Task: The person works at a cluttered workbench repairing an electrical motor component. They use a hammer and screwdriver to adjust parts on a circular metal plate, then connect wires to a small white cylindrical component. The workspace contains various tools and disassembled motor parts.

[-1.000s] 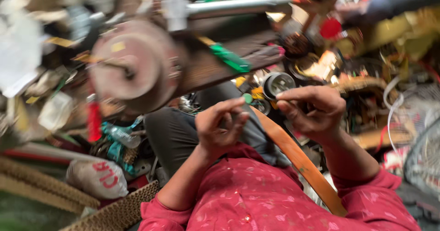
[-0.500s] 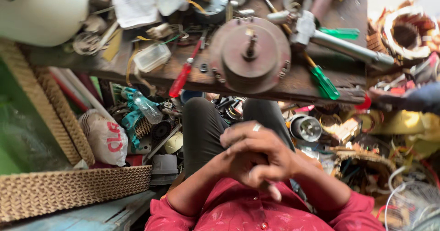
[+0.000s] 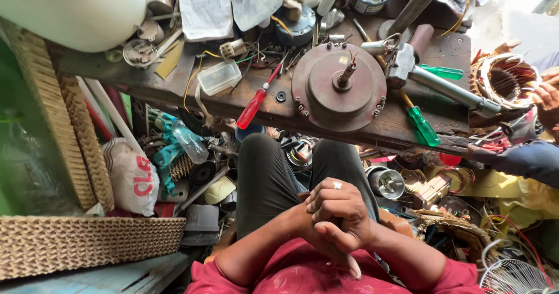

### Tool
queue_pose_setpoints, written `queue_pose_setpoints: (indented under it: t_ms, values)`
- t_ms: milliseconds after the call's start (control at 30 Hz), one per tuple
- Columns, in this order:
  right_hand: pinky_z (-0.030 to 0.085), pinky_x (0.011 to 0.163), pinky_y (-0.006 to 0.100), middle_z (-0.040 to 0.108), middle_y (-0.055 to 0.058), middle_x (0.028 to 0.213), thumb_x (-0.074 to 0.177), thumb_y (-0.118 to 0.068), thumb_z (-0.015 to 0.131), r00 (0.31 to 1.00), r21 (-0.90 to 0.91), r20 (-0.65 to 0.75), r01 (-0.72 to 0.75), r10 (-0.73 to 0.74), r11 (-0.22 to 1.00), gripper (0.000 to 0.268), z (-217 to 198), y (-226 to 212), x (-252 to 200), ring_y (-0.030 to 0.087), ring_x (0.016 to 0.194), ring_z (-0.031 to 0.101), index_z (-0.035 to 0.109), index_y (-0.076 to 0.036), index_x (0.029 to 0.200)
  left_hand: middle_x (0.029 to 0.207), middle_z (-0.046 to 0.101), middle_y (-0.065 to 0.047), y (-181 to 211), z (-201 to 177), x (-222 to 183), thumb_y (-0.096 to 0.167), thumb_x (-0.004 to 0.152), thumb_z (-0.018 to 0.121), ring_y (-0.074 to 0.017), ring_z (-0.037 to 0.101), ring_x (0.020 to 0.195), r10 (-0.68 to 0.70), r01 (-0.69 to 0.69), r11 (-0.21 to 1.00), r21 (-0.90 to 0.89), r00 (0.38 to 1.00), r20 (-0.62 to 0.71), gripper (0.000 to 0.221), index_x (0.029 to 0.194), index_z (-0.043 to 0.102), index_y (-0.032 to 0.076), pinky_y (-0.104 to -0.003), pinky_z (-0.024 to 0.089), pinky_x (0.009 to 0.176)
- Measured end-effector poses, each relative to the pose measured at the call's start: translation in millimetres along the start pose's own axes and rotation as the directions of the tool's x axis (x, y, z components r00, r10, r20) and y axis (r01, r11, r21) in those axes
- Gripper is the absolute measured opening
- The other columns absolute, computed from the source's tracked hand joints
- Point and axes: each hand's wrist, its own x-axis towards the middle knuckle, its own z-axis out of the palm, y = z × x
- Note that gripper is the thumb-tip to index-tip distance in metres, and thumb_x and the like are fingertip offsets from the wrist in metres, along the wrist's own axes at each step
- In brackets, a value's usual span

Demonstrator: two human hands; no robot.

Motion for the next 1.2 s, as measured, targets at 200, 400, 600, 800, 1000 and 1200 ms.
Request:
queue_pose_setpoints:
  t_ms: [200,400,600,800,1000,1200]
  values:
    - [0.056,0.075,0.039,0.067,0.015,0.081,0.093,-0.036,0.066,0.958,0.053,0.191,-0.227,0.213,0.973,0.038,-11,3,14,0.032,0.082,0.069,0.065,-0.002,0.075,0.073,0.066,-0.001,0,-1,0,0.059,0.078,0.084,-0.0092,0.066,0.070,0.094,-0.111,0.985,-0.131,0.987,-0.134,0.059,0.074,0.064,0.004,-0.021,0.051,0.064]
    - [0.056,0.096,0.042,0.072,0.022,0.106,0.105,-0.066,0.044,0.942,0.445,0.265,-0.310,0.207,0.840,0.076,-18,7,15,0.036,0.105,0.072,0.071,0.005,0.098,0.086,0.076,0.002,24,-29,-8,0.047,0.090,0.085,-0.0055,0.071,0.082,0.187,-0.139,0.886,-0.442,0.980,0.065,0.039,0.094,0.078,0.009,-0.018,0.056,0.081]
    - [0.062,0.079,0.041,0.072,0.020,0.079,0.104,-0.069,0.037,0.980,0.428,0.029,-0.189,0.196,0.884,0.084,-8,26,-9,0.034,0.079,0.076,0.072,0.004,0.082,0.081,0.075,0.002,15,-18,5,0.044,0.093,0.080,-0.0053,0.072,0.075,0.139,-0.017,0.884,-0.467,0.963,0.229,0.035,0.101,0.079,0.010,-0.016,0.055,0.073]
    - [0.062,0.076,0.038,0.070,0.017,0.075,0.104,-0.065,0.037,0.981,0.368,0.003,-0.182,0.195,0.912,0.079,-14,28,-21,0.030,0.076,0.076,0.070,0.003,0.080,0.084,0.074,0.002,-4,4,6,0.043,0.097,0.080,-0.0068,0.071,0.084,0.283,-0.245,0.884,-0.398,0.958,0.041,0.030,0.096,0.079,0.014,-0.016,0.055,0.081]
    - [0.060,0.079,0.036,0.074,0.015,0.084,0.107,-0.052,0.044,0.935,0.438,0.140,-0.354,0.327,0.826,0.063,-29,30,-14,0.029,0.081,0.075,0.071,0.000,0.083,0.089,0.074,-0.003,15,-5,18,0.038,0.097,0.083,-0.0147,0.073,0.087,0.237,-0.265,0.872,-0.412,0.964,-0.120,0.030,0.095,0.078,0.008,-0.023,0.056,0.081]
    - [0.054,0.063,0.024,0.072,0.006,0.081,0.091,0.002,0.073,0.907,-0.684,-0.403,-0.211,-0.122,0.698,0.008,-157,58,30,0.014,0.076,0.071,0.073,-0.006,0.089,0.089,0.075,-0.007,43,-49,42,0.031,0.093,0.080,-0.0215,0.075,0.082,0.264,-0.398,0.887,-0.236,0.854,-0.449,0.026,0.094,0.077,0.006,-0.028,0.059,0.072]
